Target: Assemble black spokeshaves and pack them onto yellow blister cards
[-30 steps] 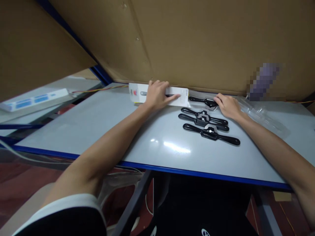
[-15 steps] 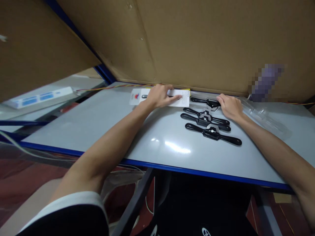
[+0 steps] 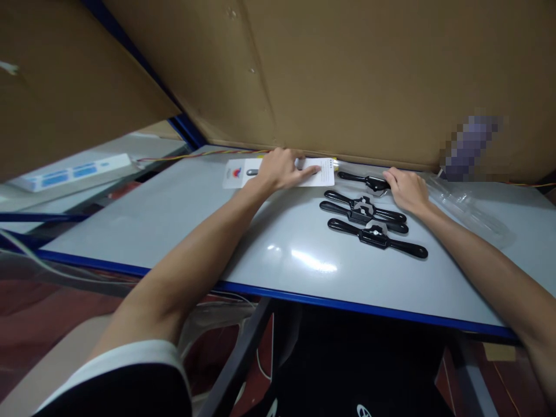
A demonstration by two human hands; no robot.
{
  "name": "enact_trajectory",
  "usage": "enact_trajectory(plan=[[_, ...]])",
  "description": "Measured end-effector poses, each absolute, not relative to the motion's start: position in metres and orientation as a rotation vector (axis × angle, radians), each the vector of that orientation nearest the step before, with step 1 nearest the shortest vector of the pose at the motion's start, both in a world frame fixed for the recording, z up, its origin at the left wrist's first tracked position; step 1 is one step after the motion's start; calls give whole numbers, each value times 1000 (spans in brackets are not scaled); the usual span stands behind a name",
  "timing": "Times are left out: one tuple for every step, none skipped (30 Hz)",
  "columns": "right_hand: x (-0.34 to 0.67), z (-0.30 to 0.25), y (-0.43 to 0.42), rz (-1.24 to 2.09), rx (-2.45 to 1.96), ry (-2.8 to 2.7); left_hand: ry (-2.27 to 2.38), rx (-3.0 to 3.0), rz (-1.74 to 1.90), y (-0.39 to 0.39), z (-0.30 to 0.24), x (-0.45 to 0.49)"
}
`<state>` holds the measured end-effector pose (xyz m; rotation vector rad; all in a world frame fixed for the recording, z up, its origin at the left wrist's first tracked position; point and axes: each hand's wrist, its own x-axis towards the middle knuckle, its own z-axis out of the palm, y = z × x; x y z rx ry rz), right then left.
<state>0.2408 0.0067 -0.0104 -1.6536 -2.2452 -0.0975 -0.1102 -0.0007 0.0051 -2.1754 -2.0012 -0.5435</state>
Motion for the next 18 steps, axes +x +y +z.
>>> enact_trajectory(plan=[[241, -10, 7, -94, -1654, -2244, -1997, -2171, -541, -1, 5, -110], [241, -10, 7, -93, -1654, -2243, -1993, -2164, -537, -1, 5, -109], [241, -10, 7, -96, -1655, -2242, -1991, -2155, -530, -2, 5, -109], [241, -10, 7, -99, -1655, -2244, -1988, -2146, -523, -2, 5, -109], [242, -10, 7, -102, -1659, -2244, -1986, -2138, -519, -2, 5, -109], [242, -11, 7, -103, -1662, -2244, -1984, -2133, -518, -2, 4, -109], [242, -11, 7, -101, -1662, -2247, -1978, -2134, -521, -2, 4, -110], [242, -10, 7, -100, -1657, -2250, -1968, -2141, -525, -2, 4, -112], [242, -10, 6, -101, -1644, -2256, -1953, -2154, -528, -2, 3, -113], [242, -10, 6, -107, -1627, -2262, -1937, -2172, -529, -1, 3, -114], [242, -11, 6, -118, -1608, -2270, -1920, -2194, -528, -1, 3, -115], [242, -11, 6, -137, -1587, -2276, -1900, -2220, -526, 0, 3, -114], [241, -11, 7, -161, -1565, -2281, -1875, -2252, -523, 1, 3, -112], [240, -12, 7, -186, -1541, -2283, -1844, -2289, -520, 2, 3, -109], [239, -13, 8, -208, -1512, -2283, -1805, -2325, -520, 3, 2, -104], [238, -14, 10, -223, -1480, -2281, -1762, -2359, -520, 5, 2, -98], [236, -15, 11, -228, -1446, -2280, -1719, -2390, -520, 7, 2, -92], [235, -16, 12, -224, -1415, -2280, -1686, -2408, -522, 9, 3, -85]])
